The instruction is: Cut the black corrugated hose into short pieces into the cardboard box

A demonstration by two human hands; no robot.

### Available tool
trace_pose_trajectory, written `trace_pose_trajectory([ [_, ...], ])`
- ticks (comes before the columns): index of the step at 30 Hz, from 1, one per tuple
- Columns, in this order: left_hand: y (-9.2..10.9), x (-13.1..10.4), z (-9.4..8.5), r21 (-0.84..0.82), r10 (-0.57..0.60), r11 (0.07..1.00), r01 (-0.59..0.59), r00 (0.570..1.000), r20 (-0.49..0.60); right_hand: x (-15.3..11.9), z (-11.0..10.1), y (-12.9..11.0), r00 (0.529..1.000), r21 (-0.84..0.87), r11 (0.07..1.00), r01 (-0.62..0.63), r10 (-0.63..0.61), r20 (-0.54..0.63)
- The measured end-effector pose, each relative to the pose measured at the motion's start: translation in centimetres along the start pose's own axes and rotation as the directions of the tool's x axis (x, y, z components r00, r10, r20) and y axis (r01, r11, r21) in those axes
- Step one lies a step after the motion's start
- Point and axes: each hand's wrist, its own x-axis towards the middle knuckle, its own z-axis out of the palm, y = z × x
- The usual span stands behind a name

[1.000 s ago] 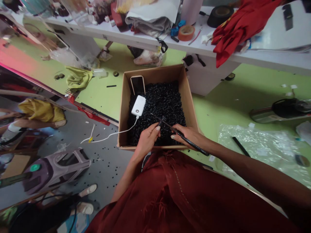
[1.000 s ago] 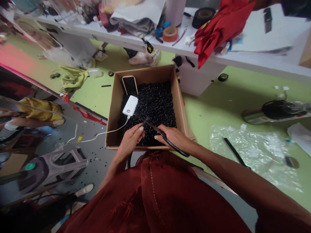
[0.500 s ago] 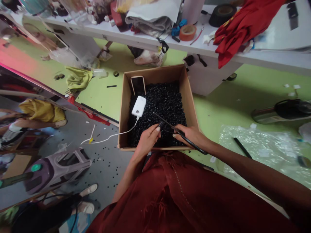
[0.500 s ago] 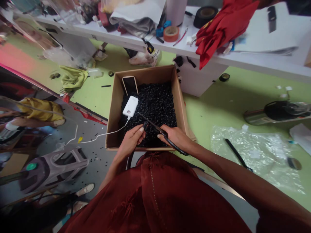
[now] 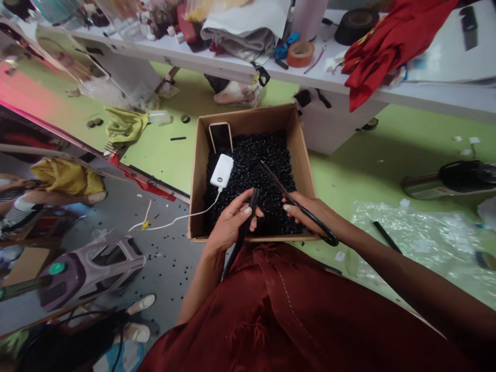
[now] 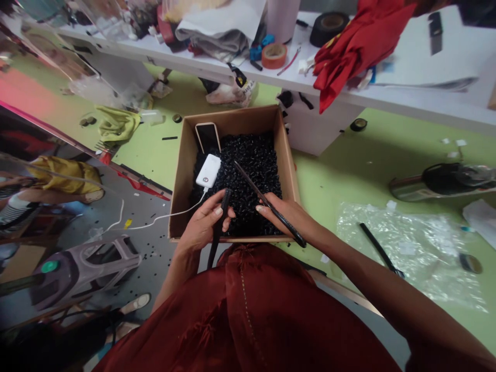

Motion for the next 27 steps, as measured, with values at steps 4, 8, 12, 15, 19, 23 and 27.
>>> trace_pose_trajectory([
  [4, -0.4, 0.7, -0.3, -0.113, 0.026, 0.993, -0.038, 0.994, -0.103, -0.1, 0.4, 0.3, 0.996, -0.015, 0.996, 0.088, -0.088, 0.003],
  [8, -0.2, 0.7, -0.3, -0.158, -0.042, 0.987, 0.015, 0.984, -0.172, -0.1, 0.6, 0.4, 0.993, 0.040, 0.992, 0.121, -0.121, -0.008],
  [12, -0.2, 0.4, -0.1, -0.156, -0.004, 0.988, -0.019, 0.989, -0.149, 0.0, 0.8, 0.4, 0.991, 0.035, 0.991, 0.130, -0.130, -0.027],
  [15, -0.1, 0.5, 0.0, -0.202, -0.012, 0.979, -0.008, 0.995, -0.095, 0.1, 0.9, 0.5, 0.987, 0.021, 0.988, 0.154, -0.153, -0.038],
  [19, 0.0, 0.6, -0.1, -0.219, -0.051, 0.975, 0.039, 0.998, -0.047, 0.1, 1.1, 0.6, 0.992, 0.012, 0.993, 0.119, -0.119, -0.052],
  [23, 0.0, 0.4, 0.2, -0.072, -0.010, 0.997, 0.004, 0.996, -0.091, 0.0, 1.2, 0.5, 0.995, -0.002, 0.996, 0.086, -0.086, -0.049],
  [27, 0.0, 0.2, 0.6, 0.188, 0.073, 0.982, -0.033, 0.976, -0.207, -0.3, 1.2, 0.7, 0.994, -0.018, 0.996, 0.088, -0.089, -0.063],
])
